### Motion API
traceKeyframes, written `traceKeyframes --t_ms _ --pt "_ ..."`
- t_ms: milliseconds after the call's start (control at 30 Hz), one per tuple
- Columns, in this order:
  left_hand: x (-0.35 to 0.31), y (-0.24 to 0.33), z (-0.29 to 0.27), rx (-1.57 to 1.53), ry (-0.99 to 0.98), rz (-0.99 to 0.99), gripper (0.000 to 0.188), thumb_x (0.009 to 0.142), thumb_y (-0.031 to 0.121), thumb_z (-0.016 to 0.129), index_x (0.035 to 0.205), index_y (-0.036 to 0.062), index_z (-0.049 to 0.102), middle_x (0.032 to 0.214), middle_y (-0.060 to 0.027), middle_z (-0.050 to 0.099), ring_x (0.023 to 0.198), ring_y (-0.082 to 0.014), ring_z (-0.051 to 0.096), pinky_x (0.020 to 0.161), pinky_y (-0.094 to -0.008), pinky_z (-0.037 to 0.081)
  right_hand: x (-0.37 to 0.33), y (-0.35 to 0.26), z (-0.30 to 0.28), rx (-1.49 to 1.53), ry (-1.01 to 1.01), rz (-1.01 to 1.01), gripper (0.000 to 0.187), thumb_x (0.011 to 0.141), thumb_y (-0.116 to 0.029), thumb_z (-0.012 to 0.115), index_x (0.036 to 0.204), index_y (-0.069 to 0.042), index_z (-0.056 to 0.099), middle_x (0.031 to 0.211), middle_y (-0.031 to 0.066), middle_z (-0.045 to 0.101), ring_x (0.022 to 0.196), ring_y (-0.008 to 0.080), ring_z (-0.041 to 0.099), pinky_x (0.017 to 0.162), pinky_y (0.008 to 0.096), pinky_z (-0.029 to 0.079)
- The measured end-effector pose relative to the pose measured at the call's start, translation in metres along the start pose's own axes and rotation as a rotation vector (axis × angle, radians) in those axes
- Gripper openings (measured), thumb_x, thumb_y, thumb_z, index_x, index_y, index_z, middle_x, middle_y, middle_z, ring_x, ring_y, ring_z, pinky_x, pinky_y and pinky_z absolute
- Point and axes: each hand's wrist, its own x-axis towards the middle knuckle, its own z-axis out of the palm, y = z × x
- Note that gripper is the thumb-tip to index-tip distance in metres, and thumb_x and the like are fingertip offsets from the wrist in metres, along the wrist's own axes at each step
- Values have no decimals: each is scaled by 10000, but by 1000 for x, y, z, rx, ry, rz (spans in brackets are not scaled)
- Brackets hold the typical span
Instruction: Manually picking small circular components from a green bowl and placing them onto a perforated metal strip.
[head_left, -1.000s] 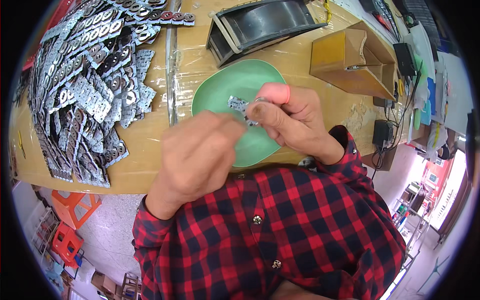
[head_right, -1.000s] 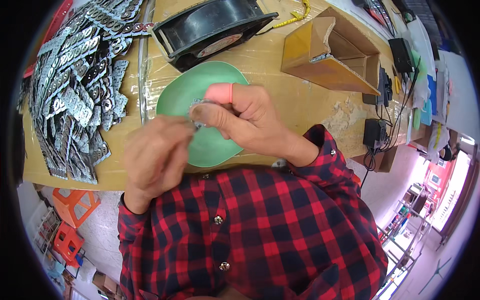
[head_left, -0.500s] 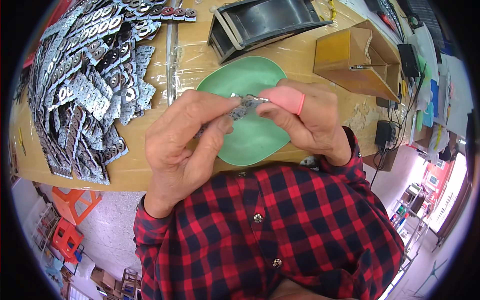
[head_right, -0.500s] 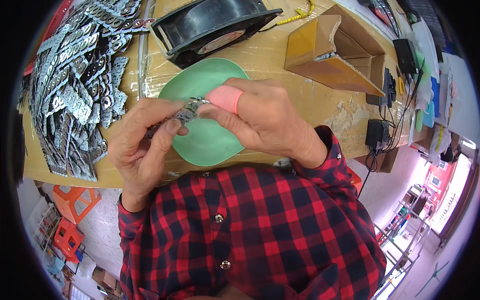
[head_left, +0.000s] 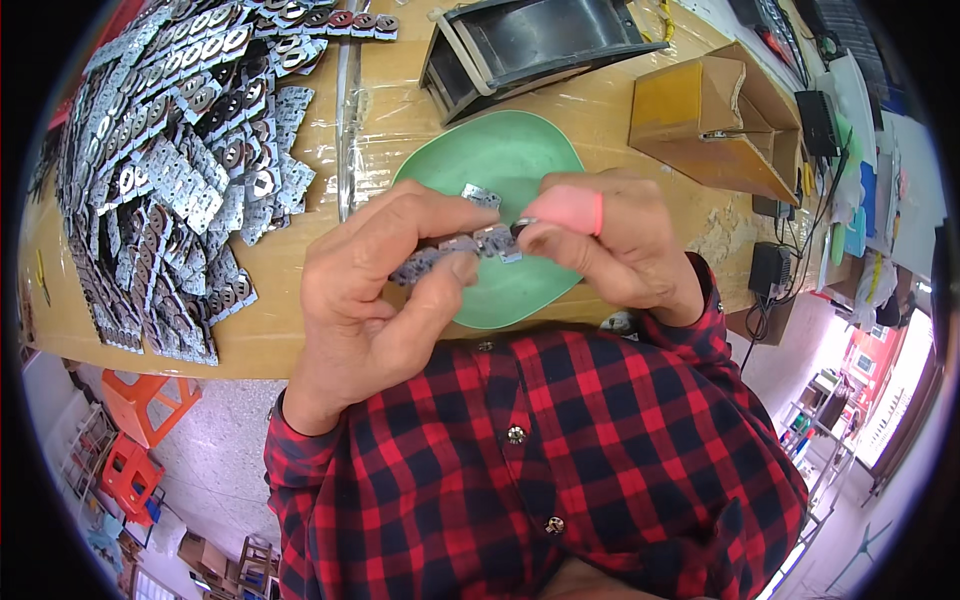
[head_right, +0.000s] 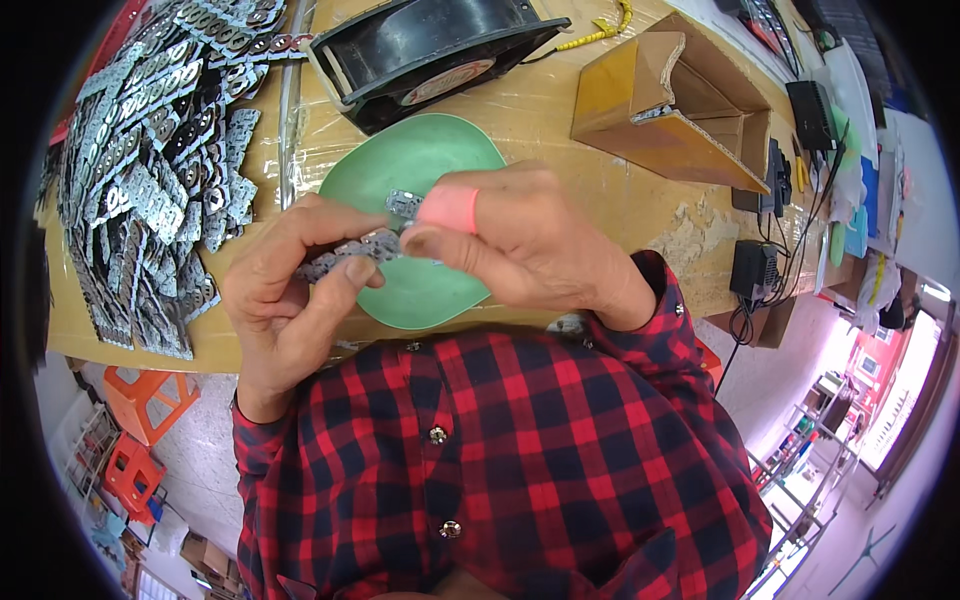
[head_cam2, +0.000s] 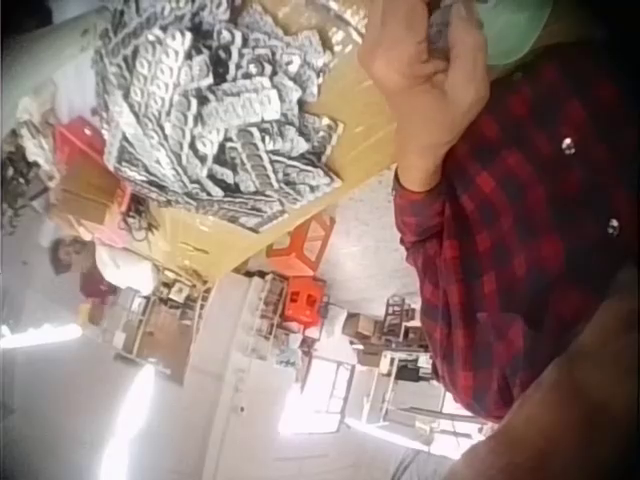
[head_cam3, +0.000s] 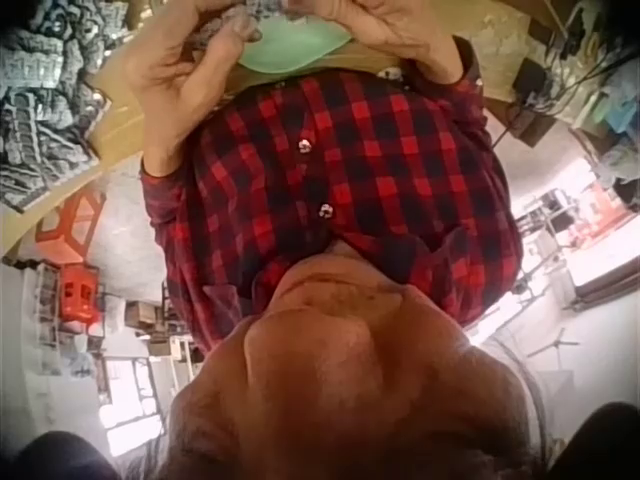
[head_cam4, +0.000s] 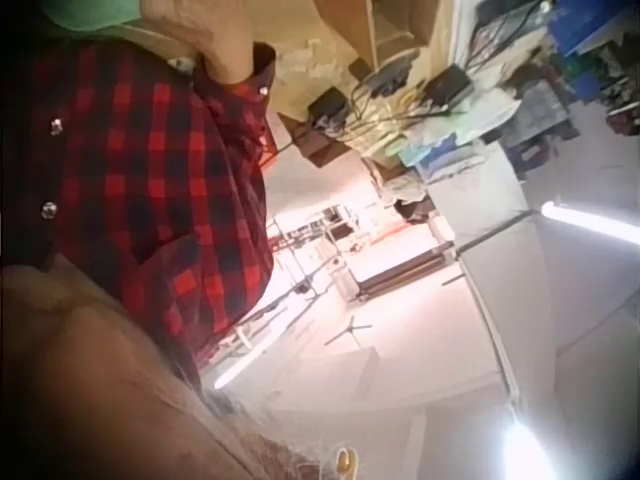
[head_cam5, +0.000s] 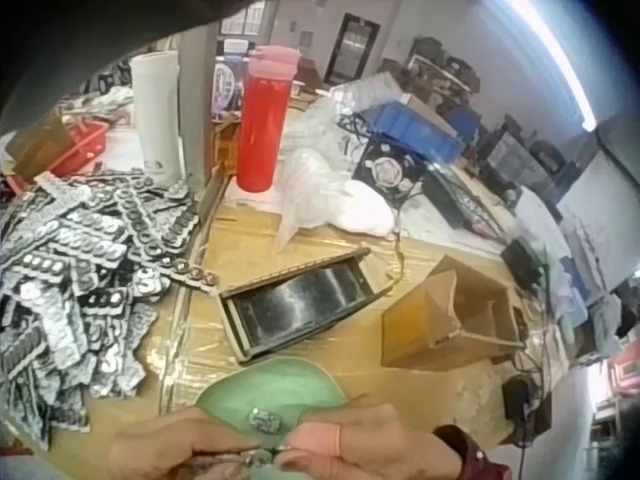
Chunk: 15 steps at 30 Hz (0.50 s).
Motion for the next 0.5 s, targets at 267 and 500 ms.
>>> traceKeyframes --t_ms 267,500 --pt "-6 6 1 -208 -83 -177 219 807 -73 604 1024 -50 630 861 -82 647 732 -125 619 629 -247 477 -3 3 3 29 -124 -23 159 890 -142 661 882 7 606 682 116 571 555 280 550 494 340 410" --pt "-8 7 0 -378 -23 -362 136 872 -34 630 987 -36 558 876 -91 634 715 -107 649 518 -193 480 -4 9 12 -31 27 -114 187 896 -156 670 882 20 606 639 96 575 479 208 527 435 302 372"
